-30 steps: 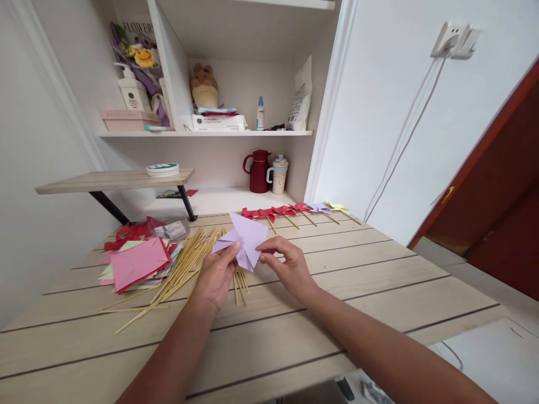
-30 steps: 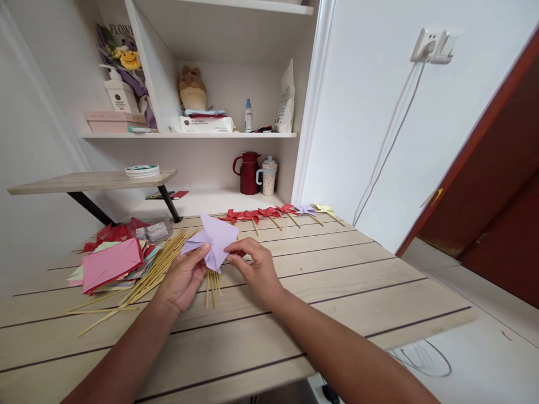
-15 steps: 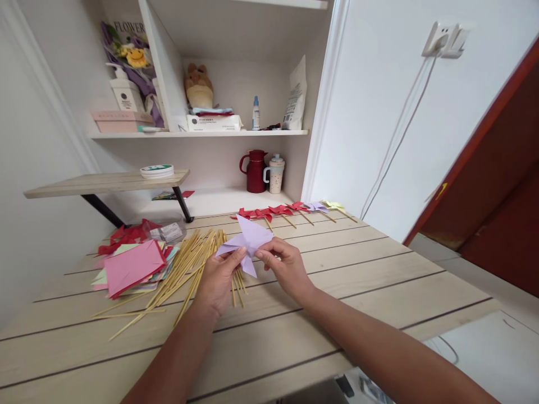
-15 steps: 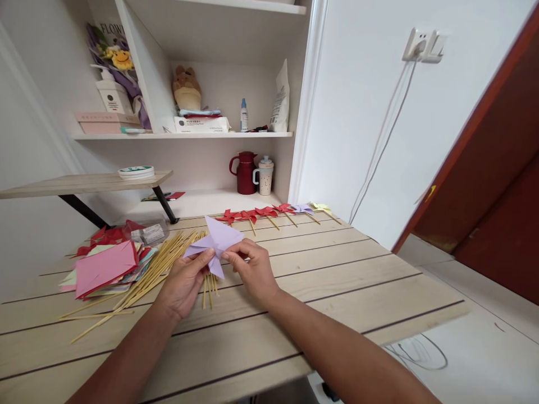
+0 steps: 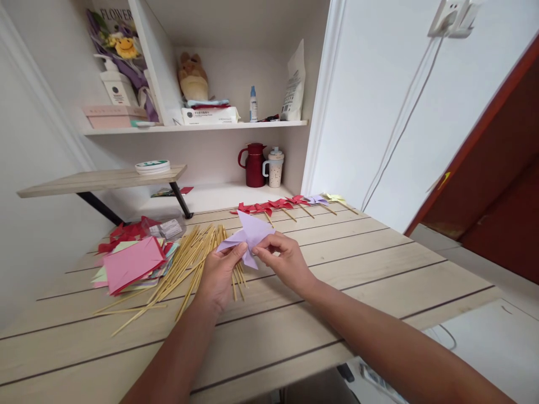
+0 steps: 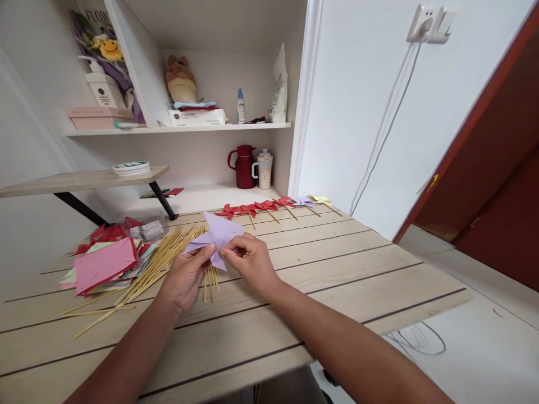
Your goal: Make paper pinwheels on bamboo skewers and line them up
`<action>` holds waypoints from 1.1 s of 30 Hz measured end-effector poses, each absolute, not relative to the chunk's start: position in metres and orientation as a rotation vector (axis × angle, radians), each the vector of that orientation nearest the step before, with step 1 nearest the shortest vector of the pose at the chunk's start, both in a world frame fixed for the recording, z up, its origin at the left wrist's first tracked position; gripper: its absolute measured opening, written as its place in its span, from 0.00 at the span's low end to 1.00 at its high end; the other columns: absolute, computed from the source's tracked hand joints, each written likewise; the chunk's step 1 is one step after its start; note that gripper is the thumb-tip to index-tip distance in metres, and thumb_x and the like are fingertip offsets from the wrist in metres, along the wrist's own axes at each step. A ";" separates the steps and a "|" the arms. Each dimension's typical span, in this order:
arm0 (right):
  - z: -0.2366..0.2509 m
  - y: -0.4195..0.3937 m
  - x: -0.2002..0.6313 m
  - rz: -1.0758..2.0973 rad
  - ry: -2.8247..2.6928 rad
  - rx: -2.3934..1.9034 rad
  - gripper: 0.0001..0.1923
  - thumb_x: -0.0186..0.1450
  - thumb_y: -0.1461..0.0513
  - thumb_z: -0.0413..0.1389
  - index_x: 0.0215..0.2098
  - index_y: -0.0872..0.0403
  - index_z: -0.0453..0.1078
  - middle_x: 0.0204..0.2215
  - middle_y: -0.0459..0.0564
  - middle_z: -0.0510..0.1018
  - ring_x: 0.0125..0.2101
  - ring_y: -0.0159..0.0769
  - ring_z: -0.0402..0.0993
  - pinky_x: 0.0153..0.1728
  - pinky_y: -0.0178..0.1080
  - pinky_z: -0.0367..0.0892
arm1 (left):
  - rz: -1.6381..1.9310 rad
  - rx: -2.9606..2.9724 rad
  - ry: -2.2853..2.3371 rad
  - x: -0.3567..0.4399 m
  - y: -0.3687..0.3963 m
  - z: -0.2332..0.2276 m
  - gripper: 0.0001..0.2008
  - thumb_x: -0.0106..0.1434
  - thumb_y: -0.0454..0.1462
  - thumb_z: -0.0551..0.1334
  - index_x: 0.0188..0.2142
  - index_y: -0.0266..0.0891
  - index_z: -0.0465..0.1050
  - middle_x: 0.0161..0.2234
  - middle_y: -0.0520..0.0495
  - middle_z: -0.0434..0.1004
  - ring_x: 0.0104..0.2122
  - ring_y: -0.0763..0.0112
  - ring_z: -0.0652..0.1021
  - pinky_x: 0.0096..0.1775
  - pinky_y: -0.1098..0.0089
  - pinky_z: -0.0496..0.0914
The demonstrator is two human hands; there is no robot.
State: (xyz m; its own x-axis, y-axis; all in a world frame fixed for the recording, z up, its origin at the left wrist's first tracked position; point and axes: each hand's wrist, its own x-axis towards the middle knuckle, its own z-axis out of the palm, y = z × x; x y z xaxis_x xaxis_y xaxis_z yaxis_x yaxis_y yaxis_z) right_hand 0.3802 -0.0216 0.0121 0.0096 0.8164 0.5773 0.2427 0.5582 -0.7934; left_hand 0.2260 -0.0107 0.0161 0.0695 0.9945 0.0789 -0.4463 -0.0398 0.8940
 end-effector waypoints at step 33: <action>0.027 -0.022 0.400 0.697 -1.168 -0.842 0.14 0.68 0.50 0.56 0.43 0.49 0.72 0.21 0.39 0.64 0.20 0.30 0.63 0.25 0.36 0.62 | 1.459 0.952 0.865 0.221 -0.004 0.015 0.19 0.44 0.41 0.78 0.36 0.36 0.83 0.38 0.43 0.85 0.40 0.65 0.80 0.48 0.66 0.70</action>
